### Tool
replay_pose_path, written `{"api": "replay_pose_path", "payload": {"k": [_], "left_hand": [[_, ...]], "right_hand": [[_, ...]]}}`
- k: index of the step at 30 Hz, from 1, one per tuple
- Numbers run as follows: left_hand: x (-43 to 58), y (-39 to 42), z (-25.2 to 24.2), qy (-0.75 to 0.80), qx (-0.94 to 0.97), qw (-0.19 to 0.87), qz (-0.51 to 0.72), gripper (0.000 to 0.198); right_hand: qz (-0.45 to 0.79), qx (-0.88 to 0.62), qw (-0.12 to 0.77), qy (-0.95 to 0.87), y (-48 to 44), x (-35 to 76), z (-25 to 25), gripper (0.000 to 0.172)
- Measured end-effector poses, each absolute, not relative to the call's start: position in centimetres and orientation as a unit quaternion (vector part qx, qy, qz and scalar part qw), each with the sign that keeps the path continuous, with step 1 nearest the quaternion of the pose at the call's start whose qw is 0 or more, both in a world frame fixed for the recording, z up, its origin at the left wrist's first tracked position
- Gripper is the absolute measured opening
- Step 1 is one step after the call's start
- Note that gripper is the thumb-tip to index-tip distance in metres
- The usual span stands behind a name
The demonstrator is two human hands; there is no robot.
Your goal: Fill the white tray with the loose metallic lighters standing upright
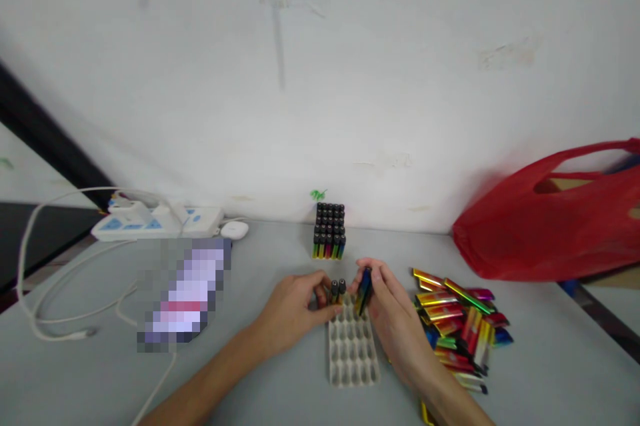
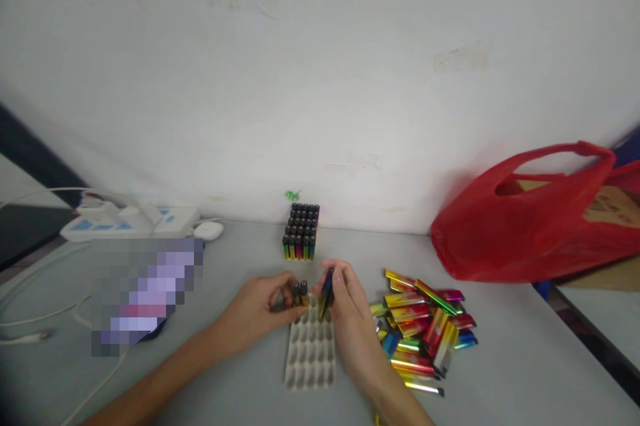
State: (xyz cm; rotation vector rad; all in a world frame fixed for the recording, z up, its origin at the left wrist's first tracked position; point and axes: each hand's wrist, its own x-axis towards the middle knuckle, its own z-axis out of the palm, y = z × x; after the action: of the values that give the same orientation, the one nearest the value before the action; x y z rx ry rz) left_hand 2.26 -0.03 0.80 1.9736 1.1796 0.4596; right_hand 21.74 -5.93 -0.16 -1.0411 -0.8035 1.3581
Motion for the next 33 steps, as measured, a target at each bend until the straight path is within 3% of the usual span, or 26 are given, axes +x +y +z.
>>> {"api": "replay_pose_path", "payload": {"k": [5,14,23,29,33], "left_hand": [[2.3,-0.1,0.7,0.462,0.78,0.379,0.184,0.029],[2.2,0.1,0.3,0.458,0.776,0.39,0.187,0.025],[2.2,-0.1,0.6,0.464,0.772,0.389,0.195,0.024],[2.2,0.0,0.4,0.462,0.77,0.395,0.196,0.024],[2.2,0.0,0.5,0.463,0.77,0.395,0.191,0.027]], "right_hand": [[0.586,-0.429,0.613,-0.312,-5.5,21.6,-0.1,0.049],[0.576,-0.4,0.637,-0.32,-5.1,21.9,0.2,0.036],[0.534,-0.42,0.588,-0.439,-5.6,21.9,-0.1,0.021],[0.568,-0.409,0.587,-0.407,-5.7,21.9,0.1,0.015],[0.472,-0.508,0.566,-0.446,-5.5,22.8,0.5,0.021]]}}
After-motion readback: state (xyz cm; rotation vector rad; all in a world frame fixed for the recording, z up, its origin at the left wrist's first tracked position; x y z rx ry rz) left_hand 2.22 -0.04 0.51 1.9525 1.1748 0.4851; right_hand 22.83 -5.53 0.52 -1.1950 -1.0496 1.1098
